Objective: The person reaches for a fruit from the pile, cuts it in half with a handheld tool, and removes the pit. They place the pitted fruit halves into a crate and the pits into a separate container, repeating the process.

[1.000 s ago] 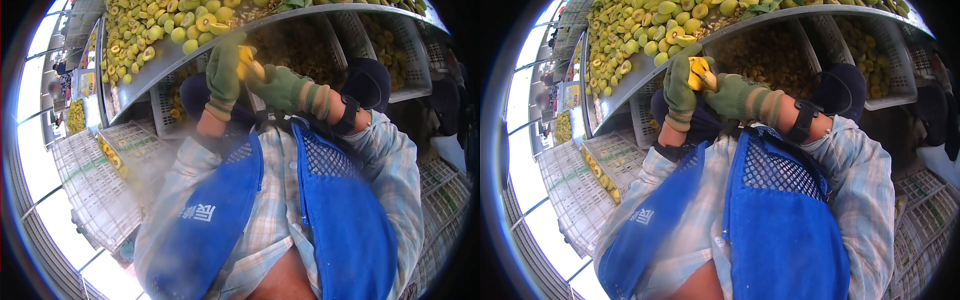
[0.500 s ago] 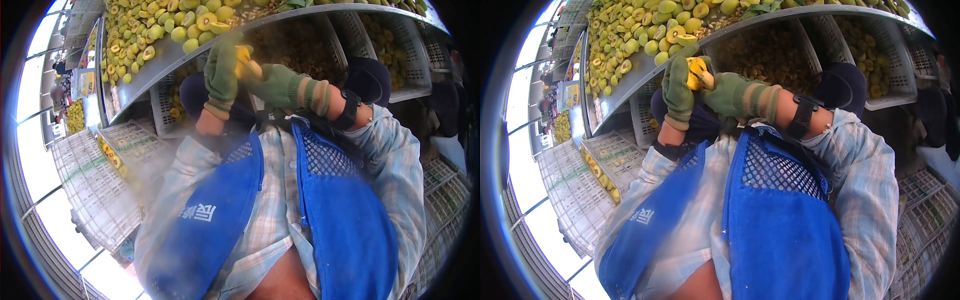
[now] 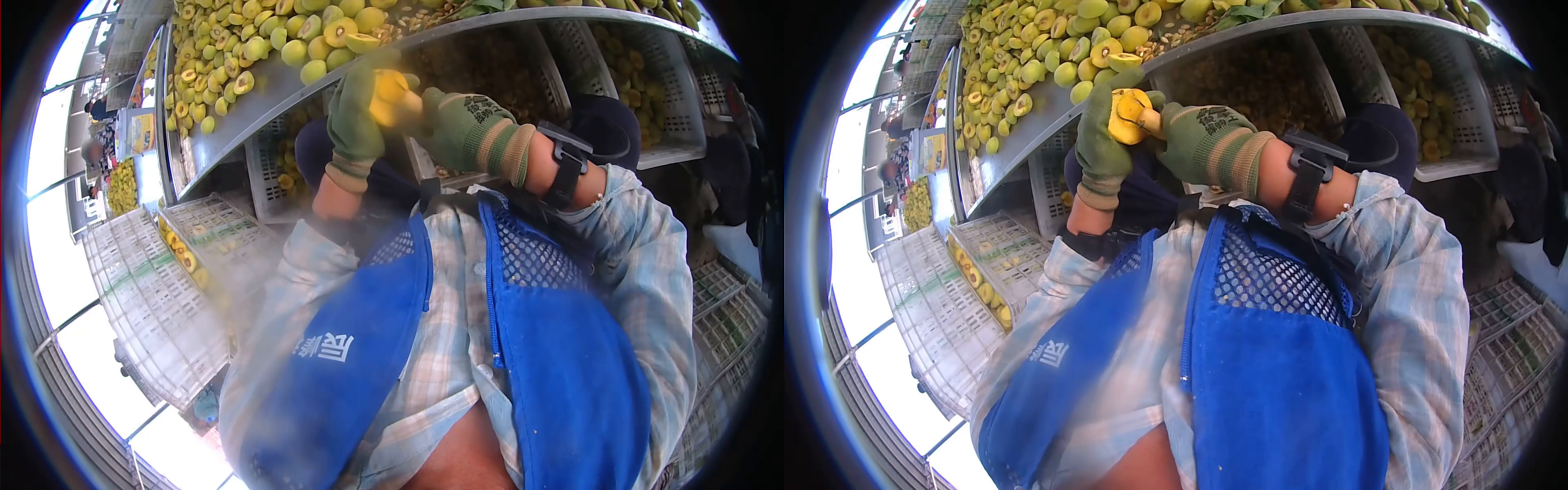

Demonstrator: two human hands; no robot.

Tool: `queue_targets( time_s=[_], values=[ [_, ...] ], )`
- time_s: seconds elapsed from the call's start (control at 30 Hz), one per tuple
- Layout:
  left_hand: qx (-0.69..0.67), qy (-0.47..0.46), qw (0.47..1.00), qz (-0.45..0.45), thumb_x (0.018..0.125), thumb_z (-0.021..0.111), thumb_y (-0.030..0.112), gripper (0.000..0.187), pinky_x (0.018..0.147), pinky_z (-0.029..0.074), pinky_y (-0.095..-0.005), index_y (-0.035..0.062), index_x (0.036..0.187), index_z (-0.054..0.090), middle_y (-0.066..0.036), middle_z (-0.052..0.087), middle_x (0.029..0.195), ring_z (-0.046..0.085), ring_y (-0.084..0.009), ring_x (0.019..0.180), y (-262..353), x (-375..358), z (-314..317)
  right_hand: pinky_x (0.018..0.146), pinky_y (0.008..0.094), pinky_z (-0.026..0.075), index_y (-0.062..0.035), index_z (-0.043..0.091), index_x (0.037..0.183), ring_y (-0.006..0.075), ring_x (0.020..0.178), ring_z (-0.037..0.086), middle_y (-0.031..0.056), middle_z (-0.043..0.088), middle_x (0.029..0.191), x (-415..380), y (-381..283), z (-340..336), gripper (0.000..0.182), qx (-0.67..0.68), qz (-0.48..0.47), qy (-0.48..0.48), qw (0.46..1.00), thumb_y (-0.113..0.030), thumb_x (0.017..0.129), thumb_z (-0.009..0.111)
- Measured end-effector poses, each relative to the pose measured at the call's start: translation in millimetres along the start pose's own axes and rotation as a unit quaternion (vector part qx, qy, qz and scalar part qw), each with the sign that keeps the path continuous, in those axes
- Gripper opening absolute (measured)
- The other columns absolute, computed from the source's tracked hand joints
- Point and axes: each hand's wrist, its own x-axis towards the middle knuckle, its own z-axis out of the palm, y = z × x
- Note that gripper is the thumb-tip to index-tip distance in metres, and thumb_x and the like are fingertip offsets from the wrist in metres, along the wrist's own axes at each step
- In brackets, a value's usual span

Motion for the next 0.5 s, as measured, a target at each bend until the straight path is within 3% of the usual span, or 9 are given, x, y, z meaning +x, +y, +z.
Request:
queue_targets(
  time_s=[0.17, 0.3, 0.37, 0.4, 0.5],
  values=[
    [0.023, -0.027, 0.999, -0.012, 0.104, 0.031, 0.041, 0.055, 0.087, 0.055, -0.0353, -0.0039, 0.128, 0.053, -0.021, 0.067, 0.104, 0.067, -0.0259, 0.093, 6, 1, -2, 0.068, 0.0480, 0.051, 0.0017, 0.056, 0.099, 0.0397, 0.077, 0.065, 0.0239, 0.065, 0.085, 6, 6, 9, 0.038, -0.058, -0.036, 0.027, 0.997, -0.035, 0.092, 0.057],
    [0.081, -0.024, 0.996, -0.002, 0.104, 0.030, 0.039, 0.054, 0.086, 0.055, -0.0348, -0.0043, 0.126, 0.055, -0.020, 0.068, 0.102, 0.067, -0.0248, 0.091, 10, -1, 0, 0.068, 0.0471, 0.052, 0.0015, 0.056, 0.102, 0.0398, 0.079, 0.064, 0.0216, 0.062, 0.087, 15, 13, 20, 0.034, 0.025, -0.060, 0.003, 0.998, -0.028, 0.087, 0.062],
    [-0.051, 0.008, 0.996, -0.066, 0.104, 0.030, 0.038, 0.054, 0.086, 0.055, -0.0348, -0.0043, 0.125, 0.056, -0.020, 0.068, 0.101, 0.067, -0.0243, 0.091, 6, -2, 1, 0.068, 0.0466, 0.052, 0.0000, 0.055, 0.107, 0.0399, 0.081, 0.063, 0.0199, 0.061, 0.088, 23, 21, 23, 0.035, 0.013, -0.084, -0.061, 0.994, -0.022, 0.082, 0.065],
    [-0.116, 0.024, 0.988, -0.097, 0.104, 0.031, 0.038, 0.053, 0.086, 0.055, -0.0349, -0.0042, 0.124, 0.056, -0.019, 0.068, 0.101, 0.067, -0.0241, 0.090, 4, -3, 0, 0.069, 0.0453, 0.053, -0.0002, 0.057, 0.107, 0.0381, 0.082, 0.064, 0.0194, 0.062, 0.088, 25, 22, 23, 0.033, 0.010, -0.081, -0.077, 0.994, -0.022, 0.083, 0.063],
    [-0.034, 0.059, 0.997, -0.022, 0.103, 0.033, 0.038, 0.053, 0.086, 0.055, -0.0351, -0.0040, 0.124, 0.056, -0.020, 0.068, 0.103, 0.067, -0.0244, 0.092, -13, -4, -1, 0.074, 0.0404, 0.054, -0.0004, 0.065, 0.102, 0.0307, 0.084, 0.069, 0.0179, 0.069, 0.089, 24, 12, 18, 0.032, 0.004, -0.045, -0.082, 0.996, -0.028, 0.092, 0.053]
  ],
)
